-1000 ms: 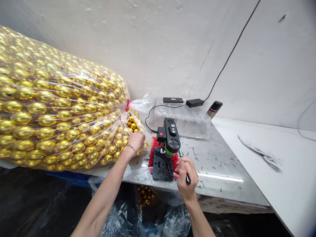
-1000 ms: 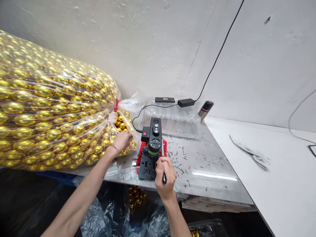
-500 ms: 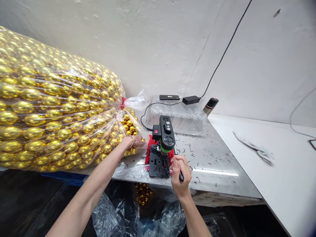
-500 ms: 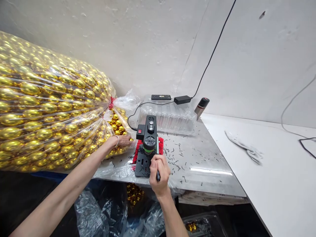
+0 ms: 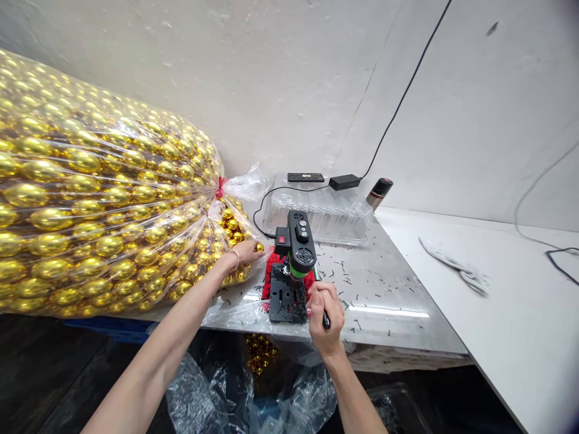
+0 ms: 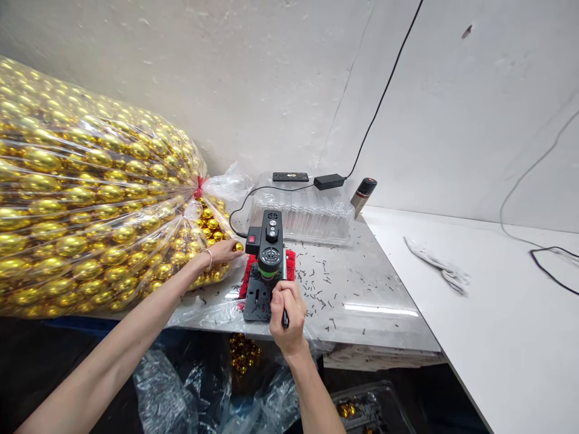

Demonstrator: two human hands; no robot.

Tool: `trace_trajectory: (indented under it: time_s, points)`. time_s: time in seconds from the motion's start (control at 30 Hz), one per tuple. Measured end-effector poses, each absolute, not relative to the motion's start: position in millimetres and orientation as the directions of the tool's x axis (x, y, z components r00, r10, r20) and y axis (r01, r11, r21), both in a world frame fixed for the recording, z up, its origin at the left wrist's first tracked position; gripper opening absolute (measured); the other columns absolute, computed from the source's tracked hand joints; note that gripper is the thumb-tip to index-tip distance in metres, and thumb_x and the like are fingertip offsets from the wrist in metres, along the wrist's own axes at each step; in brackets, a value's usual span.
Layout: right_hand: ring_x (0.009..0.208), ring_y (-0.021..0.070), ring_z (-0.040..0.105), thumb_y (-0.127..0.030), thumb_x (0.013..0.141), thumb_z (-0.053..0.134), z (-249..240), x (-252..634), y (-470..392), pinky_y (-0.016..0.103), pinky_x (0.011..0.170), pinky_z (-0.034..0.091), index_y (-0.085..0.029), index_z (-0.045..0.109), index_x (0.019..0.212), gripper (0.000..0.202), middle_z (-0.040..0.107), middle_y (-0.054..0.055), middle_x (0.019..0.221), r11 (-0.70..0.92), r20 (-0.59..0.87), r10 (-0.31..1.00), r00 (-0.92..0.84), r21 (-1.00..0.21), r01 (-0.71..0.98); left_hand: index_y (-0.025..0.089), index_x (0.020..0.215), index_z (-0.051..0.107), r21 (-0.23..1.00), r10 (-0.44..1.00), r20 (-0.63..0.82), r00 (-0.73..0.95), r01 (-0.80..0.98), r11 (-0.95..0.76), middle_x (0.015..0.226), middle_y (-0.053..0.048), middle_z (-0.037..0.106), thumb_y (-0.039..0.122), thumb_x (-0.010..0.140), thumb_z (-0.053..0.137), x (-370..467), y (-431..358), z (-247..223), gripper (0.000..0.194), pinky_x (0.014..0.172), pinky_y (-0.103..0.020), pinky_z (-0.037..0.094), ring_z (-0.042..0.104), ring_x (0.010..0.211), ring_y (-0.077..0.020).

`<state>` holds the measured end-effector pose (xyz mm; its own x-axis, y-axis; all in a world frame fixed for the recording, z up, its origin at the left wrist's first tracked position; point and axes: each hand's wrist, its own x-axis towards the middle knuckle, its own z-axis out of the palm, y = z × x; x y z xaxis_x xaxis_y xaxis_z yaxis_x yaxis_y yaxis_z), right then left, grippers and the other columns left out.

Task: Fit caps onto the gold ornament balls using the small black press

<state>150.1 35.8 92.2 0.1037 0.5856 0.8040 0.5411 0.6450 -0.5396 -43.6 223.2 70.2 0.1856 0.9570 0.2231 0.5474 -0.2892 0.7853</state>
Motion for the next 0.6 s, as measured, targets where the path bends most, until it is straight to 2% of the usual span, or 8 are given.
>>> trace_trajectory:
  time_s: [0.1,0.17,0.23,0.3,0.33,0.47,0.6]
  points:
    - [0.067,0.0131,0.05,-0.006,0.088,0.038,92,151,36,0.028,0.059,0.04,-0.02,0.044,0.065,0.028,0.049,0.001,0.068,0.646,0.805,0.586,0.09,-0.532,0.547,0.014,0.07,0.058,0.879,0.972,0.102,0.213,0.438,-0.188,0.057,0.002,0.057,0.025,0.075,0.062,-49,216,85,0.013,0.053,-0.021,0.047,0.056,0.05,-0.0117]
    - [0.068,0.013,0.05,-0.006,0.088,0.038,93,151,35,0.028,0.059,0.04,-0.02,0.044,0.065,0.027,0.049,0.001,0.068,0.647,0.806,0.586,0.084,-0.528,0.551,0.014,0.087,0.06,0.948,0.979,0.051,0.197,0.3,-0.11,0.071,-0.002,0.063,0.027,0.084,0.051,-56,205,97,0.017,0.055,-0.022,0.05,0.06,0.056,-0.0113]
    - [0.069,0.013,0.05,-0.004,0.087,0.038,93,152,36,0.027,0.06,0.04,-0.02,0.043,0.065,0.027,0.048,0.001,0.068,0.65,0.808,0.583,0.081,-0.524,0.551,0.015,0.102,0.06,0.999,0.984,-0.049,0.171,0.003,0.049,0.082,-0.005,0.065,0.026,0.086,0.047,-64,187,107,0.023,0.057,-0.021,0.051,0.063,0.063,-0.0108]
    - [0.069,0.0129,0.05,-0.004,0.087,0.038,92,152,36,0.027,0.06,0.04,-0.02,0.044,0.066,0.027,0.048,0.001,0.068,0.655,0.813,0.577,0.076,-0.516,0.552,0.016,0.111,0.06,0.916,0.968,-0.172,0.182,-0.331,0.225,0.089,-0.006,0.067,0.023,0.085,0.052,-68,163,113,0.028,0.057,-0.02,0.052,0.065,0.069,-0.0115]
    - [0.07,0.013,0.05,-0.003,0.087,0.039,92,152,36,0.027,0.06,0.04,-0.02,0.044,0.066,0.027,0.048,0.0,0.068,0.659,0.817,0.573,0.07,-0.51,0.553,0.017,0.113,0.061,0.852,0.956,-0.217,0.199,-0.439,0.285,0.093,-0.007,0.068,0.022,0.083,0.055,-69,150,113,0.031,0.057,-0.02,0.052,0.065,0.073,-0.0123]
    - [0.072,0.0137,0.051,-0.001,0.086,0.039,92,154,37,0.027,0.061,0.04,-0.02,0.044,0.068,0.026,0.048,0.0,0.065,0.677,0.831,0.554,0.041,-0.479,0.559,0.016,0.106,0.067,0.751,0.916,-0.325,0.234,-0.526,0.4,0.1,-0.008,0.07,0.019,0.08,0.061,-54,105,93,0.027,0.057,-0.019,0.052,0.067,0.081,-0.0149]
    - [0.072,0.0133,0.052,-0.003,0.087,0.039,93,155,35,0.027,0.061,0.04,-0.02,0.045,0.068,0.026,0.05,0.001,0.069,0.658,0.817,0.576,0.037,-0.49,0.571,0.015,0.095,0.071,0.705,0.873,-0.429,0.233,-0.517,0.485,0.093,-0.01,0.073,0.021,0.078,0.065,-27,86,57,0.019,0.053,-0.018,0.05,0.068,0.075,-0.0148]
